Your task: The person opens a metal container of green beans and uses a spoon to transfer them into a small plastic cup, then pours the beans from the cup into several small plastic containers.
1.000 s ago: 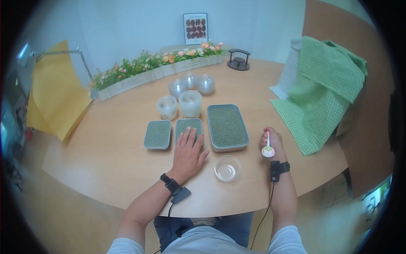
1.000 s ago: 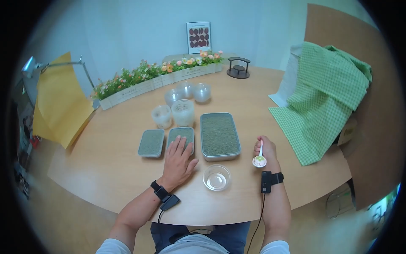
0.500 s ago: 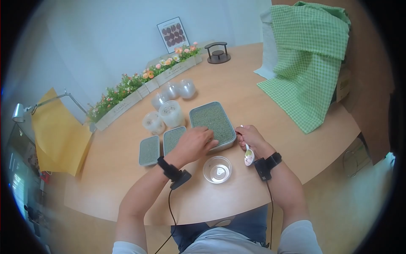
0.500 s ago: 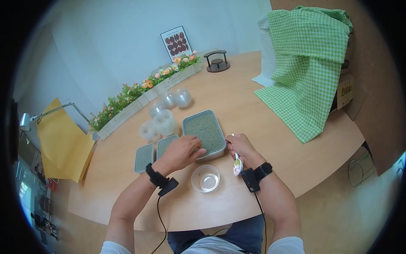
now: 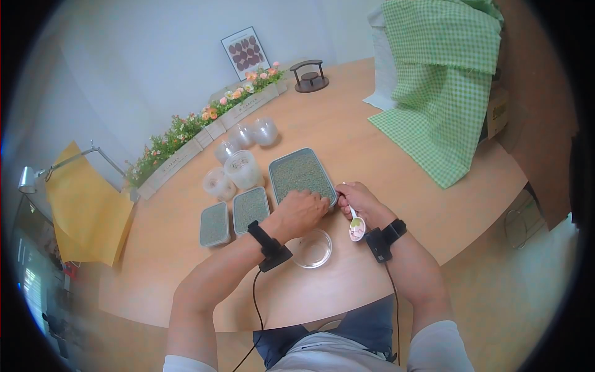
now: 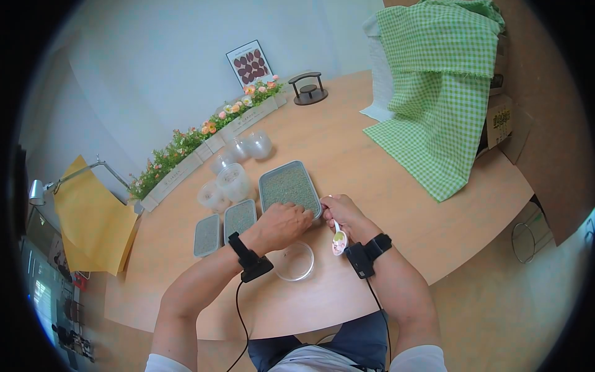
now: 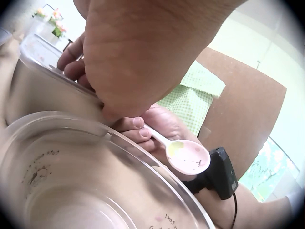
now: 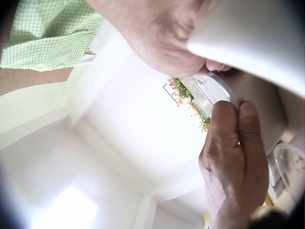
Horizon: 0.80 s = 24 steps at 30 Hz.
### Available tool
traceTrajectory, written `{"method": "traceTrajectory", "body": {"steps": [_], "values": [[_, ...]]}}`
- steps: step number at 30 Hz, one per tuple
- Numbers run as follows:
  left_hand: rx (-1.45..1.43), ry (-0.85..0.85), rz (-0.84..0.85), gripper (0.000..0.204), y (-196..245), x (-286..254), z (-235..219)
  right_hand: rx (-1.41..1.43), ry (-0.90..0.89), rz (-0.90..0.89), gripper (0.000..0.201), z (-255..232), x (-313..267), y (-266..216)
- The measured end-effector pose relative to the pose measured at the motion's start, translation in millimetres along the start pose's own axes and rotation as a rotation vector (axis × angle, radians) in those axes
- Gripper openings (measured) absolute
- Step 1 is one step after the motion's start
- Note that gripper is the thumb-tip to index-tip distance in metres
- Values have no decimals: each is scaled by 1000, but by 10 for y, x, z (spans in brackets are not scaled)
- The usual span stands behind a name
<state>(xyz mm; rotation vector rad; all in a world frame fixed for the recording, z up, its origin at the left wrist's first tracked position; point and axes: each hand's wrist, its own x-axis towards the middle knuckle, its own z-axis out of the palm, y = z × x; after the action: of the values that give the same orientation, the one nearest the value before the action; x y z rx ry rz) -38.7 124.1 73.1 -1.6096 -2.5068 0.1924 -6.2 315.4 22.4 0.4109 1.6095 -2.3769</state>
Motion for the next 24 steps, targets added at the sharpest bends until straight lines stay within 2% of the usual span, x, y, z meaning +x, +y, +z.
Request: {"method": "traceTrajectory", "body": {"steps": [12,24], "values": [[-116,45,12,20,-33,-15,-83,4,9,-19,26,16,-9,0],[-139,-6,-34,21,-31,-15,-153,-33,-4,-28,28,13,6,26]]}}
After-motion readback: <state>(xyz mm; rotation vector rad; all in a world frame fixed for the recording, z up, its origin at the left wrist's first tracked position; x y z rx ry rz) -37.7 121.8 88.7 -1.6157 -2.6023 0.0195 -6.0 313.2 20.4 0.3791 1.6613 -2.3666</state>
